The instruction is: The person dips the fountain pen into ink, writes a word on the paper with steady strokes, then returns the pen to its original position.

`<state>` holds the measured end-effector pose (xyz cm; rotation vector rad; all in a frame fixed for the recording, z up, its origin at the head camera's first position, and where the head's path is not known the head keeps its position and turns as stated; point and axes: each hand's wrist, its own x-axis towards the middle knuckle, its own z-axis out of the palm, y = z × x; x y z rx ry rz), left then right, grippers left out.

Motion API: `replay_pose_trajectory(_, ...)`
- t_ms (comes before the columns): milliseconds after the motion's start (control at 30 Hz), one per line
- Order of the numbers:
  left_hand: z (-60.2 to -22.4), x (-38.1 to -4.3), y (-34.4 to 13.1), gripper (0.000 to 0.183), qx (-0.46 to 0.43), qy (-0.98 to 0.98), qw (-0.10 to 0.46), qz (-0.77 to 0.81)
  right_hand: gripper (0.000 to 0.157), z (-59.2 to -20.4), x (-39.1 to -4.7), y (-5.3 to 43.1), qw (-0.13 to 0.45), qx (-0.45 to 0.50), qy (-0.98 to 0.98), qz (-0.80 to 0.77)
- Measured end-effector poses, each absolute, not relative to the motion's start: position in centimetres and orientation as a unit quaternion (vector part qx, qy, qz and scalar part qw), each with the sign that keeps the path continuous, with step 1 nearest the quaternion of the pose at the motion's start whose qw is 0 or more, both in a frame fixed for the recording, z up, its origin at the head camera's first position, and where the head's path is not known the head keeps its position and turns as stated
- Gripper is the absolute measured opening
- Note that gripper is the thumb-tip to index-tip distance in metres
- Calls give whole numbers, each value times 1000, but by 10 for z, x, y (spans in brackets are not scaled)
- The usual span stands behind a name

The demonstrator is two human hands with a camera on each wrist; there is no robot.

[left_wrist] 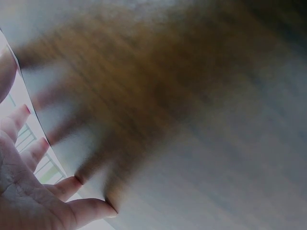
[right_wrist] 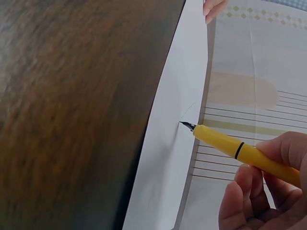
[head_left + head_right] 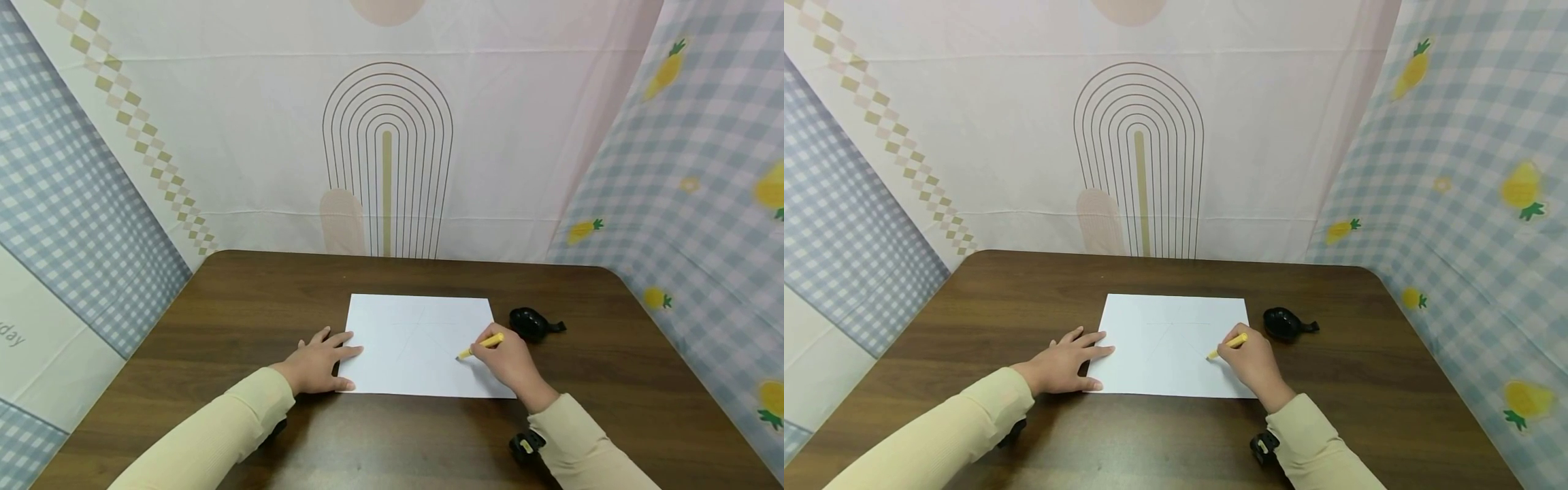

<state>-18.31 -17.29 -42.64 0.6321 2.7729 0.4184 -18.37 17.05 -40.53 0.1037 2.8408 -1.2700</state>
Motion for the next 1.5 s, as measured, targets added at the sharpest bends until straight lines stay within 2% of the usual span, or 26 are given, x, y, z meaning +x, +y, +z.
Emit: replay_pose_trajectory(1500,-426,-183,-173,66,223,955,126,153,10,-404,-172,183,13,24,917,-398)
